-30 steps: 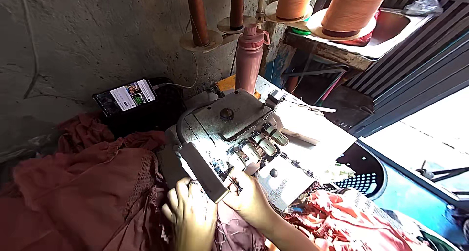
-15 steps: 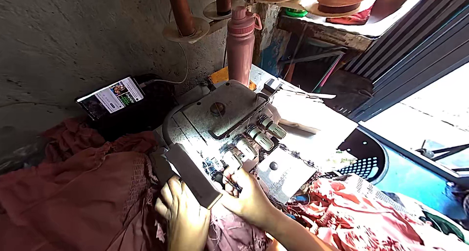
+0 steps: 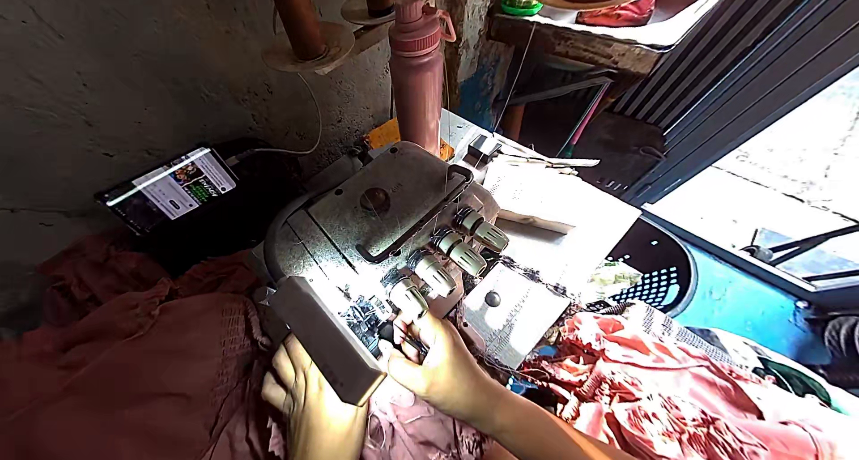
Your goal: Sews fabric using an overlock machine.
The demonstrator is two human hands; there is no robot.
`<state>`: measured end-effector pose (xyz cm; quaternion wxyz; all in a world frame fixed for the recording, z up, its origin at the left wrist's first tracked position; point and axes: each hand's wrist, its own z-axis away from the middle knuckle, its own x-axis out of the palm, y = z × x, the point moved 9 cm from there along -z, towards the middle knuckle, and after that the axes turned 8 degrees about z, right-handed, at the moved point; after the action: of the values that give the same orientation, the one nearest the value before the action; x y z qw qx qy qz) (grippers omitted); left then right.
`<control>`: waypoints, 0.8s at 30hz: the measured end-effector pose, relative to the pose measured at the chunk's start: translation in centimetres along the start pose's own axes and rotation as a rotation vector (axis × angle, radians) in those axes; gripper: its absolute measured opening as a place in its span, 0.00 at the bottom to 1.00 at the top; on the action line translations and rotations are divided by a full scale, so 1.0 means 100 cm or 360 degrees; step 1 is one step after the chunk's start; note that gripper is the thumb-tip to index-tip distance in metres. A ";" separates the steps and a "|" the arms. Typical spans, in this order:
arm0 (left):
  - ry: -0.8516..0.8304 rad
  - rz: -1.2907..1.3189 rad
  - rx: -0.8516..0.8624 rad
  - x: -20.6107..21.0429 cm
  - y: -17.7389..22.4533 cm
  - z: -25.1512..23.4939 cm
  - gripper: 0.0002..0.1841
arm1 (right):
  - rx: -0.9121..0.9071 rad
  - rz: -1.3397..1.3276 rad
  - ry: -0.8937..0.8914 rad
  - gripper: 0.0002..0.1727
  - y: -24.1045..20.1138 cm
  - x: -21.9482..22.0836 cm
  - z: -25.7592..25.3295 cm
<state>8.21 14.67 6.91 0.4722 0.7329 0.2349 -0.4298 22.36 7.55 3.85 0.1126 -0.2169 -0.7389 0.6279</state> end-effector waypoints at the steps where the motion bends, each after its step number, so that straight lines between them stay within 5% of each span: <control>1: -0.0013 -0.0013 -0.0003 0.001 -0.001 -0.001 0.33 | 0.0010 0.0000 -0.0002 0.09 0.000 0.000 0.000; 24: -0.0043 0.0083 0.0032 0.000 -0.005 -0.008 0.33 | 0.0036 -0.0001 0.0031 0.08 0.002 0.002 0.000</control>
<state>8.13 15.58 6.81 0.4789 0.7376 0.2049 -0.4297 22.28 7.69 3.62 0.1225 -0.2214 -0.7306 0.6341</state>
